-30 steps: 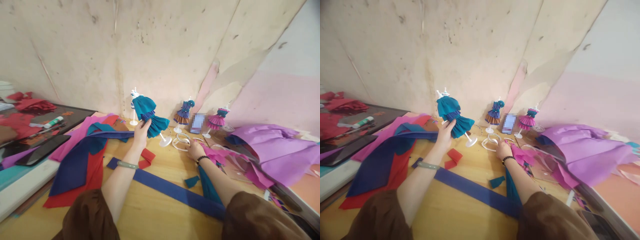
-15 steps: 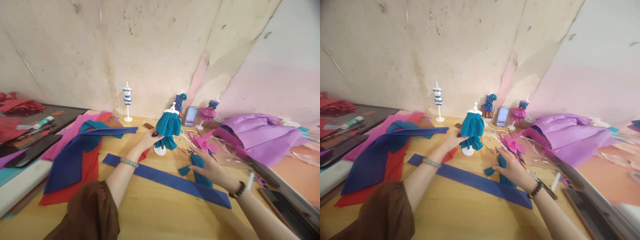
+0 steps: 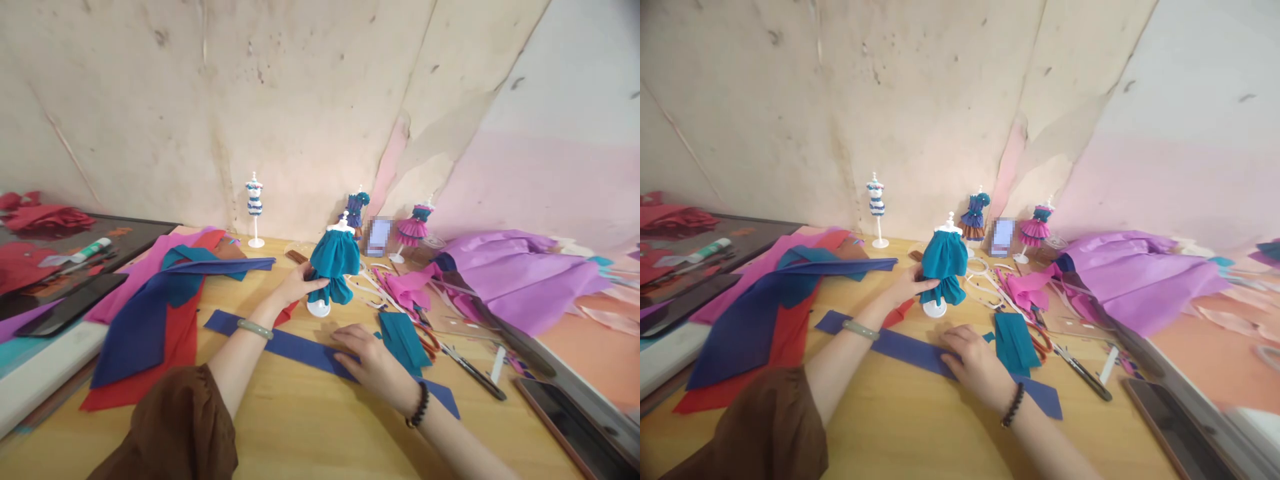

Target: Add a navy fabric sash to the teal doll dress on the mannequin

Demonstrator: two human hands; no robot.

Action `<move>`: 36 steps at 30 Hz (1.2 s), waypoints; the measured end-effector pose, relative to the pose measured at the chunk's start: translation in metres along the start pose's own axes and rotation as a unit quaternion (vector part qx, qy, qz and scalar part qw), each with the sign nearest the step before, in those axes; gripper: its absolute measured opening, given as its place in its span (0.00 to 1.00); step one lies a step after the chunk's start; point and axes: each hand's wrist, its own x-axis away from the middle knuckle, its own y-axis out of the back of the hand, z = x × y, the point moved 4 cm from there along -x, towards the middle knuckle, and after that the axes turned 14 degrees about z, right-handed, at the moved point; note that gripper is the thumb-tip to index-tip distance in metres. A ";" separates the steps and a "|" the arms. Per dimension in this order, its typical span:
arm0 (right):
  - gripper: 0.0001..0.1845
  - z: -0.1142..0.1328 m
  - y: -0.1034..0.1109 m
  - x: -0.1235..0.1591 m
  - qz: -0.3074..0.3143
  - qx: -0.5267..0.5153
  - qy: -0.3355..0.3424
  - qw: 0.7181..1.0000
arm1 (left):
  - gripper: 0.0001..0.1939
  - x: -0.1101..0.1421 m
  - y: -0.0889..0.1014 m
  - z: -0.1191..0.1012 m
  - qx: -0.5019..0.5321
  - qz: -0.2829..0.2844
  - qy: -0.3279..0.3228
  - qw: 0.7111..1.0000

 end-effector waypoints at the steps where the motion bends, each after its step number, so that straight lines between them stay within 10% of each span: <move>1: 0.14 0.004 -0.002 -0.004 0.007 0.001 0.005 1.000 | 0.29 0.001 0.001 0.001 0.001 0.002 0.002 1.000; 12: 0.12 0.004 -0.010 -0.016 -0.021 0.003 0.062 0.998 | 0.28 0.025 0.013 0.000 -0.079 -0.023 0.029 0.996; 20: 0.13 -0.002 -0.011 -0.007 -0.042 0.040 0.072 0.996 | 0.15 0.081 0.050 -0.001 -0.369 -0.121 0.125 0.913; 36: 0.14 0.001 -0.011 -0.007 -0.040 0.058 0.071 0.995 | 0.05 0.095 0.066 0.018 -0.273 -0.185 0.087 0.940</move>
